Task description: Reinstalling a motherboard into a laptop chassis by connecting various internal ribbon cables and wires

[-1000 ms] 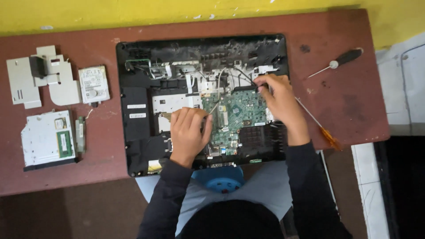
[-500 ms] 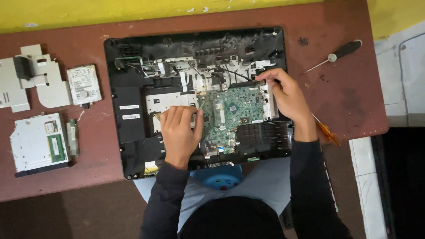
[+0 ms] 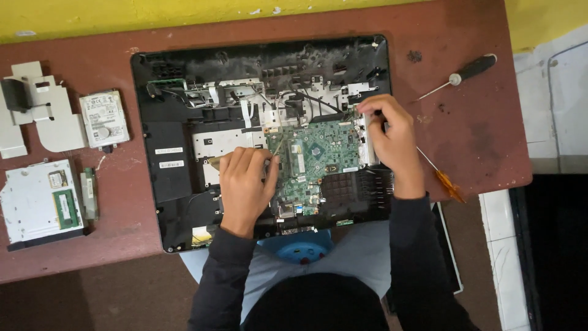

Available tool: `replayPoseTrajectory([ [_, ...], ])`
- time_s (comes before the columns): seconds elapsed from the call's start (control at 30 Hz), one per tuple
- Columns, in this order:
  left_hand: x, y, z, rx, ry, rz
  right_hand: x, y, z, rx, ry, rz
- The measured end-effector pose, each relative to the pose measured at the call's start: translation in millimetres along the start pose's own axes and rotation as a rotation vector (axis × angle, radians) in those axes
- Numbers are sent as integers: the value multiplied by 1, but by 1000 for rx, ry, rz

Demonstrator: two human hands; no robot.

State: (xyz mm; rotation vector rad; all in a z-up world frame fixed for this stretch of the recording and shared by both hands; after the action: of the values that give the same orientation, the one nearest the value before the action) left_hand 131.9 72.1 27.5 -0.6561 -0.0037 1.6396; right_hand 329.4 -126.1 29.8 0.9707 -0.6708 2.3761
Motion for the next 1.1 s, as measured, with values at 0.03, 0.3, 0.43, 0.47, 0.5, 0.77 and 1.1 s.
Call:
replayPoseTrajectory([
  [0.03,0,0,0,-2,-1,1,-3,1,1,1,1,2],
  [0.3,0,-1,0,-2,-11,-15,18,3,1,100,310,27],
  [0.43,0,0,-1,-5,-17,-9,4,6,-4,149,332,1],
  [0.47,1,0,-1,-2,-13,-1,0,7,-6,165,332,-12],
  [0.5,1,0,-1,0,-8,8,-5,9,-8,181,332,-24],
  [0.77,2,1,-1,7,2,8,-14,11,-10,175,292,-32],
  [1.1,3,2,-1,12,-3,26,-16,10,-8,161,315,-49],
])
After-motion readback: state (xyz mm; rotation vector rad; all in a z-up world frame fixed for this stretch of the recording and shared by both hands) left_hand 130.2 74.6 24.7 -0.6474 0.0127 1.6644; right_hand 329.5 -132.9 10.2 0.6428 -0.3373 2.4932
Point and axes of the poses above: each hand's wrist, its own y-axis away from the middle knuckle, its own z-axis out of the back of the hand, x = y × z, the point moved 7 cm from there along -y, towards the middle knuckle, and after that the axes turned 14 degrees about x, right-handed, at the moved point
